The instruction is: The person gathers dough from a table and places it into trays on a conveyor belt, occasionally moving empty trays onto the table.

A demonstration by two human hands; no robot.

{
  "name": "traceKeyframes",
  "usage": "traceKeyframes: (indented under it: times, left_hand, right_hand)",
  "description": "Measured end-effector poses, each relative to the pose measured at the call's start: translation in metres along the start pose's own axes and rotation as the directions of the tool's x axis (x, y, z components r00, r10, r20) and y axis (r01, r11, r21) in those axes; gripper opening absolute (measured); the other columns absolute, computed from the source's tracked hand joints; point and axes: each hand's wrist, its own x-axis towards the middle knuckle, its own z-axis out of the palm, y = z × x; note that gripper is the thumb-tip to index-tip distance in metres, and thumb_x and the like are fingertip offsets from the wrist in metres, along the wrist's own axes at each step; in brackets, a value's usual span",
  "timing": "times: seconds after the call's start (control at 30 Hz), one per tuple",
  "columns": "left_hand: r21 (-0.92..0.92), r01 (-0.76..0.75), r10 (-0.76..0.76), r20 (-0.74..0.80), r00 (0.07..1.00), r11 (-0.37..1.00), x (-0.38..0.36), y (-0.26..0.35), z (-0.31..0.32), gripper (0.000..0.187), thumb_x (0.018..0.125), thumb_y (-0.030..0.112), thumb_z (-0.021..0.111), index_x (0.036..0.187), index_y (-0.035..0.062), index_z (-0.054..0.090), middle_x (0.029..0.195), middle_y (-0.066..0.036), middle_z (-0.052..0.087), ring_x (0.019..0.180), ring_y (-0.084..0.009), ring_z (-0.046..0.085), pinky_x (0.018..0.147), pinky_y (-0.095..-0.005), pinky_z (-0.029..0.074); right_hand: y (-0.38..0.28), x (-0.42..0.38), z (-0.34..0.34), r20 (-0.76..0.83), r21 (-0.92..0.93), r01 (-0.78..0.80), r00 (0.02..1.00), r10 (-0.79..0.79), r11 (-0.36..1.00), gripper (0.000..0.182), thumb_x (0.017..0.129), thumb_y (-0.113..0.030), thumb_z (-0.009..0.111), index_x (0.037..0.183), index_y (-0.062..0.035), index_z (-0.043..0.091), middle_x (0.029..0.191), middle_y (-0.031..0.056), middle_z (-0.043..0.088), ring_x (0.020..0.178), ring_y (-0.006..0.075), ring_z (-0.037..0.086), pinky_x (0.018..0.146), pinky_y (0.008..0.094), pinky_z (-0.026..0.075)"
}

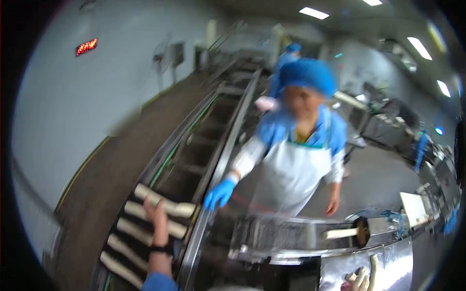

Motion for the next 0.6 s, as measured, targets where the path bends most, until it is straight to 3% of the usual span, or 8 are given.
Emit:
traceKeyframes:
  times: [0.03,0.07,0.13,0.27,0.37,0.47,0.53,0.6]
  left_hand:
    - [-0.038,-0.029,0.029,0.001,1.000,0.999,0.008,-0.008,0.005,0.067,0.080,0.012,0.074,0.140,0.0021,0.046,0.145,-0.019,0.040,0.134,-0.0322,0.038,0.113,-0.0432,0.030]
    - [0.152,0.108,-0.104,-0.031,0.994,0.983,0.016,0.008,0.011,0.068,0.081,0.012,0.073,0.142,0.0034,0.045,0.145,-0.018,0.039,0.133,-0.0319,0.039,0.112,-0.0429,0.033]
    - [0.042,0.186,-0.185,-0.021,0.983,0.982,0.026,-0.012,0.015,0.071,0.083,0.016,0.068,0.146,0.0001,0.040,0.146,-0.022,0.037,0.134,-0.0353,0.038,0.112,-0.0440,0.034]
    - [0.157,0.334,-0.341,0.021,0.940,0.929,0.040,-0.063,0.002,0.078,0.085,0.022,0.064,0.151,-0.0017,0.029,0.156,-0.027,0.020,0.141,-0.0376,0.031,0.113,-0.0451,0.032]
    - [0.608,0.398,-0.321,-0.238,0.917,0.686,0.024,-0.051,0.011,0.089,0.084,0.034,0.067,0.154,0.0047,0.022,0.152,-0.030,0.030,0.142,-0.0402,0.031,0.117,-0.0479,0.029]
    - [0.578,0.473,-0.443,-0.205,0.873,0.665,0.018,-0.055,0.004,0.084,0.091,0.030,0.061,0.157,0.0109,0.013,0.158,-0.027,0.012,0.144,-0.0441,0.025,0.113,-0.0519,0.035]
    - [0.438,0.472,-0.474,-0.112,0.873,0.765,-0.019,-0.015,-0.013,0.073,0.091,0.026,0.063,0.150,0.0063,0.024,0.145,-0.025,0.028,0.125,-0.0382,0.037,0.101,-0.0468,0.040]
    - [0.117,0.545,-0.556,0.089,0.827,0.830,-0.056,0.021,-0.029,0.053,0.092,0.019,0.067,0.136,-0.0029,0.047,0.118,-0.020,0.061,0.088,-0.0263,0.061,0.077,-0.0367,0.051]
  right_hand:
    - [-0.020,0.018,-0.004,0.049,-0.005,0.045,0.998,-0.045,0.999,0.015,0.087,-0.021,0.062,0.093,-0.0084,0.056,0.079,0.0103,0.063,0.063,0.0201,0.060,0.061,0.0348,0.052]
    - [-0.036,0.028,-0.010,0.090,0.018,0.062,0.994,-0.063,0.998,0.013,0.087,-0.020,0.062,0.091,-0.0086,0.056,0.078,0.0099,0.062,0.061,0.0196,0.059,0.060,0.0342,0.052]
    - [-0.075,0.024,0.046,-0.130,-0.183,0.286,0.941,-0.311,0.941,0.008,0.086,-0.016,0.058,0.084,-0.0099,0.052,0.069,0.0063,0.056,0.056,0.0174,0.055,0.055,0.0312,0.049]
    - [-0.097,-0.036,0.126,-0.234,-0.309,0.310,0.891,-0.388,0.899,0.008,0.085,-0.010,0.052,0.091,-0.0077,0.049,0.071,0.0052,0.052,0.058,0.0172,0.055,0.054,0.0308,0.049]
    - [-0.085,-0.035,0.080,-0.319,-0.370,0.216,0.884,-0.341,0.904,0.014,0.084,-0.010,0.051,0.099,-0.0070,0.050,0.074,0.0066,0.054,0.059,0.0193,0.057,0.056,0.0340,0.050]
    - [-0.058,-0.039,0.029,-0.434,-0.501,0.041,0.852,-0.292,0.864,0.017,0.081,-0.005,0.052,0.098,-0.0032,0.056,0.073,0.0092,0.057,0.059,0.0220,0.060,0.051,0.0381,0.050]
    - [-0.031,-0.029,-0.028,-0.397,-0.671,0.029,0.830,-0.391,0.741,0.016,0.076,0.001,0.055,0.091,-0.0006,0.060,0.072,0.0115,0.060,0.059,0.0222,0.062,0.051,0.0406,0.050]
    - [-0.017,-0.055,-0.015,-0.181,-0.971,-0.005,0.673,-0.717,0.240,0.024,0.071,0.003,0.058,0.093,0.0041,0.065,0.080,0.0149,0.068,0.078,0.0278,0.068,0.069,0.0420,0.053]
